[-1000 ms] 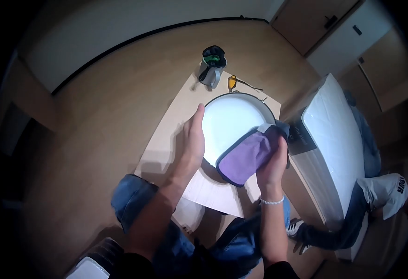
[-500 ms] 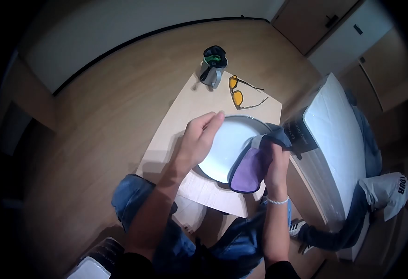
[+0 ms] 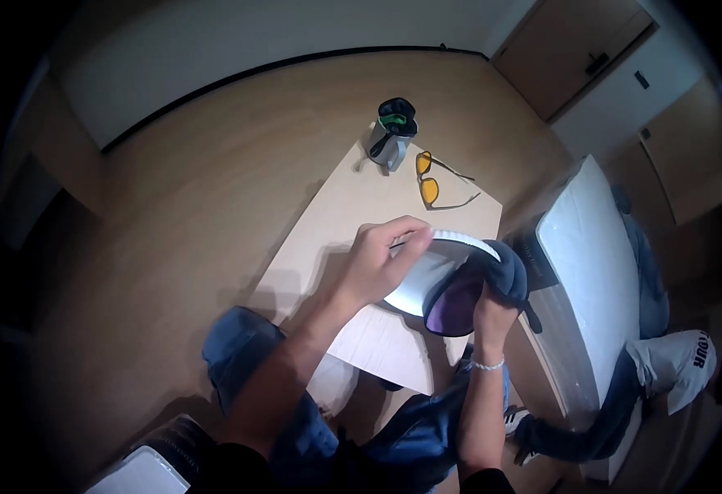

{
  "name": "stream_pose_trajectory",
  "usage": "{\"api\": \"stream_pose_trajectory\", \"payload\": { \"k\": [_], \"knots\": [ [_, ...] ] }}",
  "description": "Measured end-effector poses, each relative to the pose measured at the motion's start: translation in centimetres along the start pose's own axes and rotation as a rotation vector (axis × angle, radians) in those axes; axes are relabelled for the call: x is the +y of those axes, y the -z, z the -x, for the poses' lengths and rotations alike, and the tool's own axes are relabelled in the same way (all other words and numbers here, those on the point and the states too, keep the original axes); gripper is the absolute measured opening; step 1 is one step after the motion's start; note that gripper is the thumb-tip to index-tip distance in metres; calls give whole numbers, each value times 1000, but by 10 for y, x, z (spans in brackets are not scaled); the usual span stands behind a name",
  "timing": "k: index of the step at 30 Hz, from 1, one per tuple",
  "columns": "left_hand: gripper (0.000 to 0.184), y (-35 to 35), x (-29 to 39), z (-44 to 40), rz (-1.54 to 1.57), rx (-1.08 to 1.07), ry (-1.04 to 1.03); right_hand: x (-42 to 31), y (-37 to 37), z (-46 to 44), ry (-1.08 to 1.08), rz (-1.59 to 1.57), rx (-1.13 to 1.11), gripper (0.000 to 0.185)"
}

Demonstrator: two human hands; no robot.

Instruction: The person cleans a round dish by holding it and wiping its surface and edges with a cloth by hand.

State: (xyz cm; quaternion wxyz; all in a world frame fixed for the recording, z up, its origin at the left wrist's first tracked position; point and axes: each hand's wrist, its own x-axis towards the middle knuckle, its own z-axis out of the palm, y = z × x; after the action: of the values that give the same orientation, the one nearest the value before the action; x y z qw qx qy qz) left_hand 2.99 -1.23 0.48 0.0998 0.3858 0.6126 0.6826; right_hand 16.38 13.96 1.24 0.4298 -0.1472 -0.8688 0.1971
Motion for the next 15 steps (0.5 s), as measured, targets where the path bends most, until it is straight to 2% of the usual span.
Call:
{"api": "stream_pose_trajectory", "payload": {
  "k": [1,4,6,8,10,13,15],
  "knots": [
    [41,-3,-1,0,104,46,50,-1,-1,3,-103,-125,34,28],
    [48,-10,-15,3,338,138,164,-7,-3,9,-170,-149,140,28],
    [49,-9,-19,5,376,169,189,7,-1,12,-177,-260,61,27],
    [49,-8,-28,10,298,213,211,6,-2,10,-159,-366,21,27],
    [48,-7,-31,10,247,270,204,4,-4,8,-46,-267,4,29],
    [53,-4,-28,11,21,148,144,12,0,14,62,-271,-5,31],
    [52,-10,-26,12,13,112,106,13,5,8,34,-298,-78,33]
  ]
}}
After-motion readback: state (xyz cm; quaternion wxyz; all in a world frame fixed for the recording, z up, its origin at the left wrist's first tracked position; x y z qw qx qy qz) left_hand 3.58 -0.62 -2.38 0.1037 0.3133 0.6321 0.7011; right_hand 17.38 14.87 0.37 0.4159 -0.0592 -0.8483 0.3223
